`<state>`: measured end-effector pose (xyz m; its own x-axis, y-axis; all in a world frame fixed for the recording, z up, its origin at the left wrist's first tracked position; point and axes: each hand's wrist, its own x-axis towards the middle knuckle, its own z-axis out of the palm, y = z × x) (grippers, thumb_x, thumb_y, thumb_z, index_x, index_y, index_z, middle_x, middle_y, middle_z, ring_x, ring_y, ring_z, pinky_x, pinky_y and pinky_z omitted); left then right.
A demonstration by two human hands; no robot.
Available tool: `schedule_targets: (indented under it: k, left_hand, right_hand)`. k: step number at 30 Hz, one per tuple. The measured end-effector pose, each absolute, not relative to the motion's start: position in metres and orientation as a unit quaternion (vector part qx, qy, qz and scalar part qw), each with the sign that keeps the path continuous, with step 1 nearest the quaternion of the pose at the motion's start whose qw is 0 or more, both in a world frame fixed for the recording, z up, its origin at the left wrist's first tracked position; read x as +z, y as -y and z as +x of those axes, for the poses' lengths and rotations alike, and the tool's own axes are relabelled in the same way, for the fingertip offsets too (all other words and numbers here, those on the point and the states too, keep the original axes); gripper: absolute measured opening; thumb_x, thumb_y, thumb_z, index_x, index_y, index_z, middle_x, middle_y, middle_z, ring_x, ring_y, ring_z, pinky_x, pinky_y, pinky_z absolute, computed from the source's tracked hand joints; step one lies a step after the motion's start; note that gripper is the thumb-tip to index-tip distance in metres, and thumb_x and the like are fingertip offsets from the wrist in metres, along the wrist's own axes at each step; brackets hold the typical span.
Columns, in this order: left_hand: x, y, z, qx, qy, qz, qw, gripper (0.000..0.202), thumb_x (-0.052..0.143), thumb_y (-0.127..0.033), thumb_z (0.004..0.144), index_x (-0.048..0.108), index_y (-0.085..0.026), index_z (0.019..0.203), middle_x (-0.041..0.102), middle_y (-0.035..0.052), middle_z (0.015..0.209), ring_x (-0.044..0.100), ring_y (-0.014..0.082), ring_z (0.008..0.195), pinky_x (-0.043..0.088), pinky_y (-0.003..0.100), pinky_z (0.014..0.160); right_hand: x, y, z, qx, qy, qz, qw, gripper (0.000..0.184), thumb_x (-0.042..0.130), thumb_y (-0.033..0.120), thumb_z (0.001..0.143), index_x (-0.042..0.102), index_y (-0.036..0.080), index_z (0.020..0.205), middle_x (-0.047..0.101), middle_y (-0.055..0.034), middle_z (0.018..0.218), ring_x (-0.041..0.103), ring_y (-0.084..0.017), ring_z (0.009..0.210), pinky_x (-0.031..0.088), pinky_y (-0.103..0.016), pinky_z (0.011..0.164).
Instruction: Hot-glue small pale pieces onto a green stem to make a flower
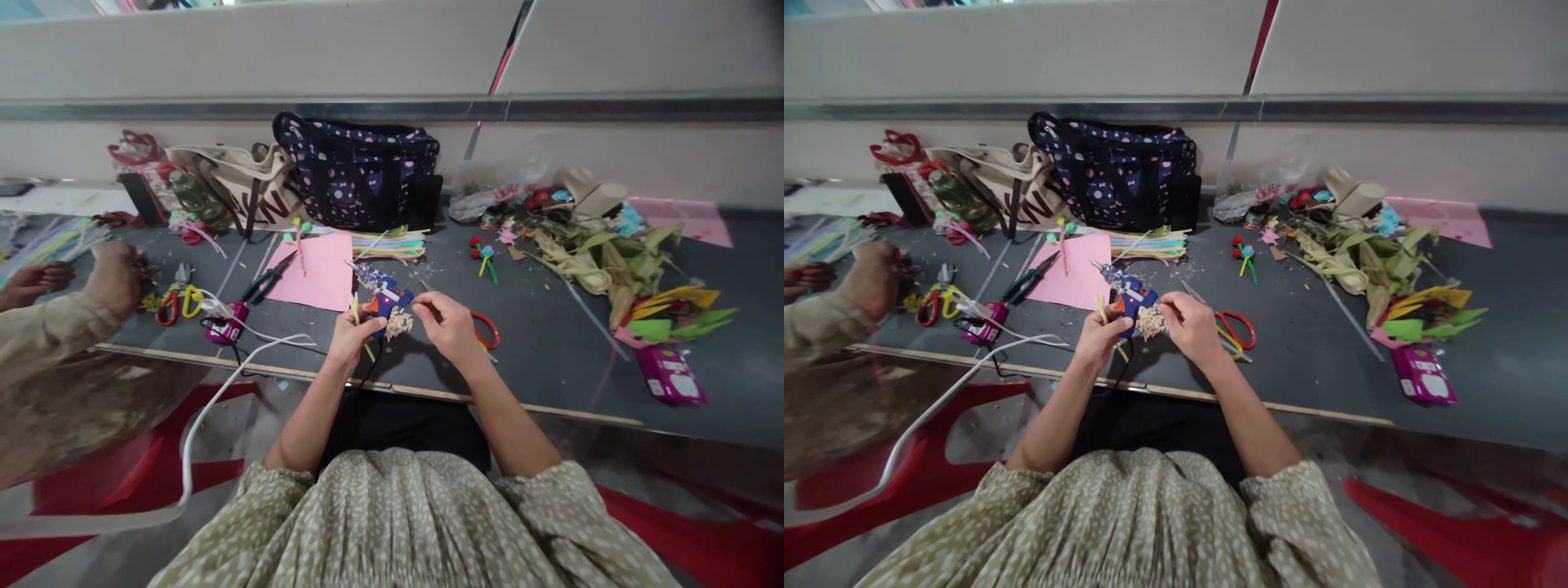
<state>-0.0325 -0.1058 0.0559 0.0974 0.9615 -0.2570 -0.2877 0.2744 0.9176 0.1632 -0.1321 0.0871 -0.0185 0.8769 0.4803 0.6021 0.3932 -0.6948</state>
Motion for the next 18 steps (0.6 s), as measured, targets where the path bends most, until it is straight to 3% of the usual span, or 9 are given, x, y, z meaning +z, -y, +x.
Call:
schedule_targets:
  k: [3,9,11,15,18]
  left_hand:
    - [0.059,0.106,-0.030,0.477,-0.442,0.368,0.665,0.040,0.090,-0.026,0.053,0.076,-0.016,0.089,0.071,0.0019,0.077,0.059,0.0087,0.060,0.045,0.020,0.055]
    - [0.065,0.103,-0.031,0.463,-0.424,0.381,0.679,0.045,0.090,-0.026,0.052,0.075,-0.016,0.094,0.072,0.0023,0.083,0.064,0.0123,0.069,0.051,0.024,0.067]
    - [0.065,0.103,-0.031,0.460,-0.420,0.382,0.683,0.047,0.091,-0.027,0.052,0.075,-0.016,0.095,0.072,0.0023,0.084,0.064,0.0120,0.068,0.051,0.024,0.066]
    - [0.067,0.104,-0.030,0.466,-0.419,0.374,0.684,0.045,0.091,-0.034,0.054,0.075,-0.016,0.092,0.070,0.0014,0.079,0.060,0.0094,0.061,0.047,0.021,0.059]
    - [0.070,0.104,-0.030,0.460,-0.437,0.370,0.679,0.043,0.090,-0.041,0.054,0.073,-0.014,0.082,0.064,-0.0007,0.066,0.051,0.0059,0.050,0.037,0.019,0.048]
  right_hand:
    - [0.090,0.136,0.163,0.202,0.664,-0.544,0.472,0.016,0.057,0.034,0.093,0.066,0.021,0.095,0.071,-0.0035,0.087,0.064,-0.016,0.073,0.049,-0.027,0.067]
    - [0.081,0.141,0.163,0.230,0.643,-0.550,0.480,0.029,0.062,0.035,0.089,0.061,0.022,0.116,0.069,-0.0012,0.084,0.060,-0.014,0.065,0.052,-0.029,0.068]
    - [0.078,0.142,0.162,0.218,0.628,-0.559,0.495,0.033,0.061,0.034,0.090,0.057,0.022,0.120,0.069,-0.0013,0.084,0.061,-0.014,0.065,0.053,-0.029,0.067]
    - [0.080,0.143,0.160,0.161,0.648,-0.562,0.488,0.014,0.057,0.033,0.094,0.064,0.022,0.100,0.069,-0.0030,0.082,0.063,-0.015,0.067,0.053,-0.028,0.067]
    - [0.087,0.145,0.158,0.098,0.688,-0.537,0.479,0.015,0.053,0.027,0.095,0.067,0.022,0.096,0.070,-0.0065,0.090,0.066,-0.018,0.079,0.054,-0.031,0.074]
